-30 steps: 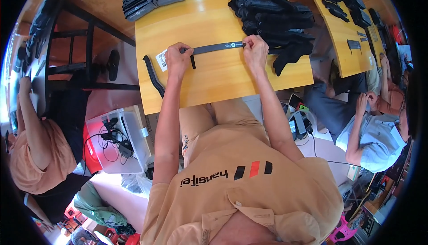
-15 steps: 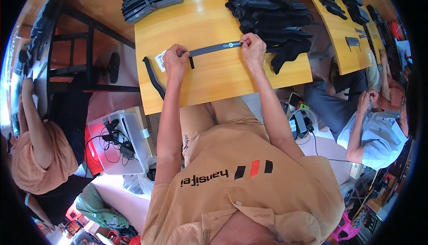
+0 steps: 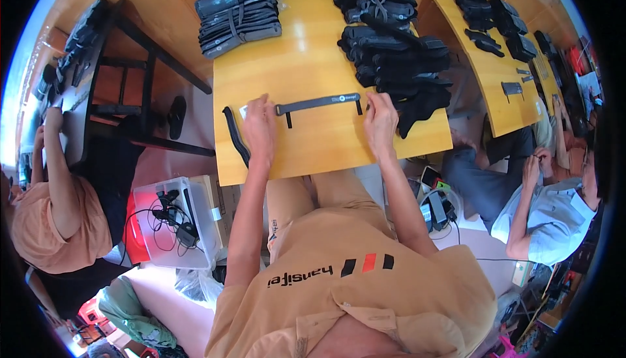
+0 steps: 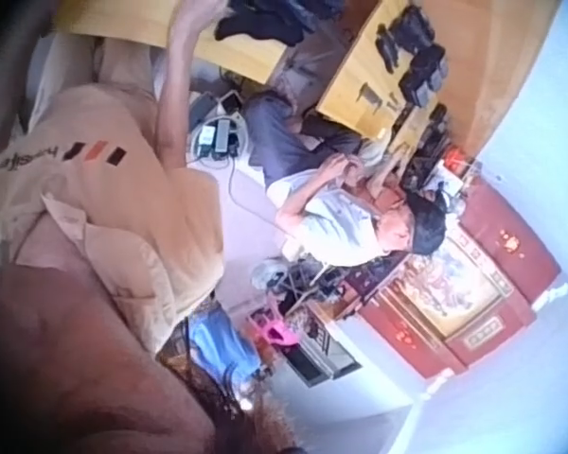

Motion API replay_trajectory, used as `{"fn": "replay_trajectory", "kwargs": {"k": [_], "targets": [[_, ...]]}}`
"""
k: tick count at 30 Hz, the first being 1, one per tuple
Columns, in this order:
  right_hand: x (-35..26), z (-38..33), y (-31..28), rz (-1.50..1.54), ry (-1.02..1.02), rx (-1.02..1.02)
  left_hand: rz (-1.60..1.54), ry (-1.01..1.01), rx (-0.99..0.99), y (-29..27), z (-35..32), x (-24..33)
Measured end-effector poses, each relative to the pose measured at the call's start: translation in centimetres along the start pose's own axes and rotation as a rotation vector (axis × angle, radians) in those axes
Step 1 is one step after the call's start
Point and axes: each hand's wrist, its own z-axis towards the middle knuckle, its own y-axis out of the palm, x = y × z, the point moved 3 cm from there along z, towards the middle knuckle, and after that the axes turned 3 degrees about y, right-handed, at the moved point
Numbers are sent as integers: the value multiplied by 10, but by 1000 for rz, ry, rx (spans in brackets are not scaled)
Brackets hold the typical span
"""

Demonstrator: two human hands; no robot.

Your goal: The recorder is inspecting and sorting black fabric straps, checking buckles and fasteners at a workstation.

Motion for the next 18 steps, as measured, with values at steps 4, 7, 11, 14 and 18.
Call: {"fn": "replay_trajectory", "kwargs": {"k": [4, 7, 11, 14, 18], "targets": [[-21, -13, 13, -39, -303, -41, 465, 477, -359, 33, -27, 25], [-3, -21, 35, -263, -333, -287, 508, 426, -485, 37, -32, 7], [-5, -21, 34, -222, -338, -305, 448, 222, -383, 15, -22, -7], [-16, -12, 27, -119, -351, -261, 325, 300, -17, -18, 6, -38], [-44, 37, 31, 63, -349, -227, 173, 72, 42, -63, 71, -58]]}}
